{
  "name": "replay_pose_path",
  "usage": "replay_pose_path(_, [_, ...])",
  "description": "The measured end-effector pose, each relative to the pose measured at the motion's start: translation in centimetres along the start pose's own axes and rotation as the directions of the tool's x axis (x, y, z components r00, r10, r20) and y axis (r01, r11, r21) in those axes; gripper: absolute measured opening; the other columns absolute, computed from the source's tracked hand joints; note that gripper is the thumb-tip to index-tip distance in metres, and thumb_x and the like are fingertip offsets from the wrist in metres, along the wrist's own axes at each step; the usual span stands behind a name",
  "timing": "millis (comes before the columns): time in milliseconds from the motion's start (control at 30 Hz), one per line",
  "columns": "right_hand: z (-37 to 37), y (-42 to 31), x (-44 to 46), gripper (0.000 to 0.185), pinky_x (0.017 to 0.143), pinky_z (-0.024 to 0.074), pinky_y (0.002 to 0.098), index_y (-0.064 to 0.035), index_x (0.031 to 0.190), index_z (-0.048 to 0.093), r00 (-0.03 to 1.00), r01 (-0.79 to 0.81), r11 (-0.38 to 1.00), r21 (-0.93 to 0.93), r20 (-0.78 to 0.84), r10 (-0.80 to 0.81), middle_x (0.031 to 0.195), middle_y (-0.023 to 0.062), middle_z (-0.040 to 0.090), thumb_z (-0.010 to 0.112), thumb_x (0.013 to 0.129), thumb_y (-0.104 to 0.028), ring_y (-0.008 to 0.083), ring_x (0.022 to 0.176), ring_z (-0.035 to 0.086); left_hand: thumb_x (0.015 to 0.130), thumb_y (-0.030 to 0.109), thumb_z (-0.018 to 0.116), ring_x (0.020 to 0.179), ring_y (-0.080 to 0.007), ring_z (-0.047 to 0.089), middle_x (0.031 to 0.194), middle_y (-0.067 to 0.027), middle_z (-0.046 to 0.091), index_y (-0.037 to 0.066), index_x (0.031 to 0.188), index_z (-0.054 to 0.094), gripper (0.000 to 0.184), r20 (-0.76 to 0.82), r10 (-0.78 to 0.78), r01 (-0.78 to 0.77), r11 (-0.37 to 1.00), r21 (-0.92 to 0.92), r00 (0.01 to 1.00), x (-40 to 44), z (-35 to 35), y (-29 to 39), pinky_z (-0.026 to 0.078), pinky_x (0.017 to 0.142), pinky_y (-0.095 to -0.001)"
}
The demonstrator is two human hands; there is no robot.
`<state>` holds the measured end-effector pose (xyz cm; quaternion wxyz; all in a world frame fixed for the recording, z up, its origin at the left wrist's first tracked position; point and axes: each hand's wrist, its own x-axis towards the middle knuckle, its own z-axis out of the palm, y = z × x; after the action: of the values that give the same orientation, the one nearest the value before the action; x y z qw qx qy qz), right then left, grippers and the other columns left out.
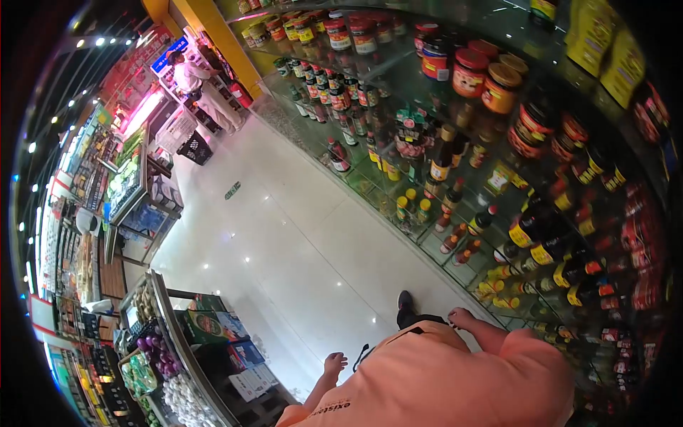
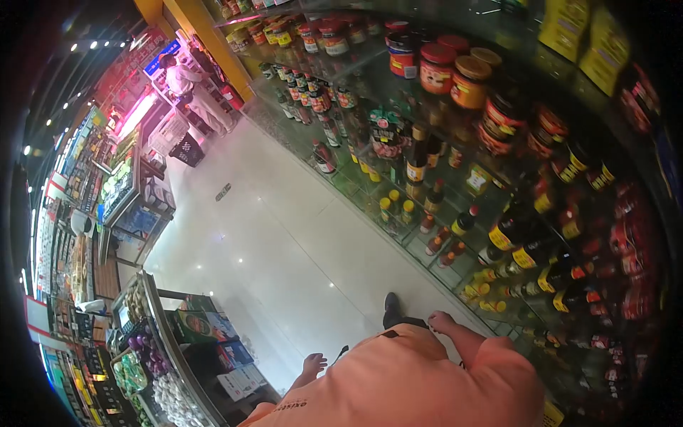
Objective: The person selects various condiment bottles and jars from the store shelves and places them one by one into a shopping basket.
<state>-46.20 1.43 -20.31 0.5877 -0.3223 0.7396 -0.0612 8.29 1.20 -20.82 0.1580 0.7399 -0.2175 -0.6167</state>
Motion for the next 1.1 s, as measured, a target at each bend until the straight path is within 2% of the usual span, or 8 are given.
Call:
replay_pose_path(400, [-1.1,-18.5,16.4,0.024,0.05,0.0514,0.0326,-0.0058,0.101,0.064,0.999,0.015,0.997,-0.075,-0.044,-0.018,0.079,0.0069,0.067,0.062,0.082,-0.022,0.017,0.059,0.065,0.093,0.02,0.057,0.072,-0.0181,0.066,0.088,-0.0122,0.069,0.001,0.117,0.057,0.031,-0.119,-0.087,0.05,0.957,-0.285,0.989,6.6,-7.0,8.2,0.049,0.056,-0.0294])
replay_pose_path(633, [4.9,-32.9,18.0,0.028,0.052,0.0514,0.0318,-0.0061,0.104,0.064,0.995,0.052,0.997,-0.049,-0.082,-0.056,0.079,0.0068,0.066,0.061,0.083,-0.024,0.0163,0.062,0.065,0.092,0.022,0.058,0.073,-0.0257,0.067,0.088,-0.0143,0.069,0.001,0.115,0.058,0.031,-0.091,0.13,-0.105,0.965,0.242,0.987,21.2,-17.9,7.2,0.053,0.059,-0.035])
replay_pose_path(733, [7.0,-38.0,18.6,0.028,0.065,0.0531,0.0366,-0.0064,0.101,0.067,0.988,0.118,0.988,-0.102,-0.084,-0.127,0.078,0.0101,0.069,0.059,0.084,-0.028,0.0221,0.067,0.067,0.092,0.023,0.058,0.073,-0.0276,0.067,0.089,-0.015,0.069,0.001,0.115,0.058,0.032,-0.032,0.176,-0.156,0.933,0.325,0.984,24.1,-22.7,11.9,0.054,0.059,-0.0362])
replay_pose_path(767, [7.8,-39.6,19.0,0.029,0.071,0.0532,0.0369,-0.0068,0.101,0.067,0.988,0.097,0.992,-0.081,-0.108,-0.106,0.082,0.0113,0.07,0.062,0.083,-0.029,0.0237,0.07,0.068,0.091,0.024,0.058,0.073,-0.0267,0.067,0.089,-0.0149,0.068,0.002,0.115,0.058,0.032,0.04,0.246,-0.249,0.948,0.199,0.969,24.9,-24.8,14.6,0.052,0.058,-0.0353])
replay_pose_path(800, [8.5,-40.4,20.0,0.03,0.071,0.0533,0.0367,-0.0072,0.103,0.068,0.958,0.193,0.962,-0.192,-0.175,-0.227,0.085,0.0114,0.07,0.063,0.084,-0.03,0.0232,0.071,0.068,0.091,0.024,0.058,0.072,-0.0255,0.066,0.09,-0.0145,0.068,0.003,0.116,0.058,0.032,0.028,0.201,-0.202,0.977,0.067,0.979,25.4,-26.1,18.0,0.051,0.056,-0.0341])
replay_pose_path(867, [9.2,-42.6,21.0,0.027,0.061,0.0527,0.0323,-0.0049,0.105,0.065,0.955,0.224,0.974,-0.024,-0.193,-0.224,0.084,0.0083,0.068,0.064,0.085,-0.023,0.0171,0.066,0.066,0.092,0.024,0.058,0.07,-0.0227,0.065,0.09,-0.0135,0.067,0.003,0.116,0.057,0.032,-0.049,-0.028,0.017,0.978,-0.209,0.998,26.5,-28.2,25.1,0.048,0.053,-0.0316])
replay_pose_path(1000, [9.8,-46.7,20.1,0.025,0.064,0.0533,0.0343,-0.0055,0.104,0.065,0.942,0.235,0.97,0.059,-0.26,-0.212,0.086,0.0103,0.068,0.063,0.085,-0.022,0.0179,0.067,0.067,0.093,0.024,0.055,0.069,-0.0205,0.064,0.092,-0.012,0.067,0.004,0.115,0.056,0.03,-0.082,0.027,-0.037,0.991,-0.131,0.996,28.4,-30.1,35.8,0.047,0.054,-0.0311])
replay_pose_path(1100, [9.9,-45.7,22.1,0.028,0.072,0.0537,0.0392,-0.0093,0.103,0.068,0.913,0.228,0.974,-0.001,-0.347,-0.214,0.09,0.0141,0.071,0.062,0.083,-0.028,0.0284,0.075,0.069,0.093,0.024,0.055,0.072,-0.0202,0.064,0.094,-0.0105,0.068,0.004,0.116,0.056,0.031,-0.05,0.057,-0.058,0.998,-0.01,0.997,30.0,-28.9,41.8,0.048,0.06,-0.0323])
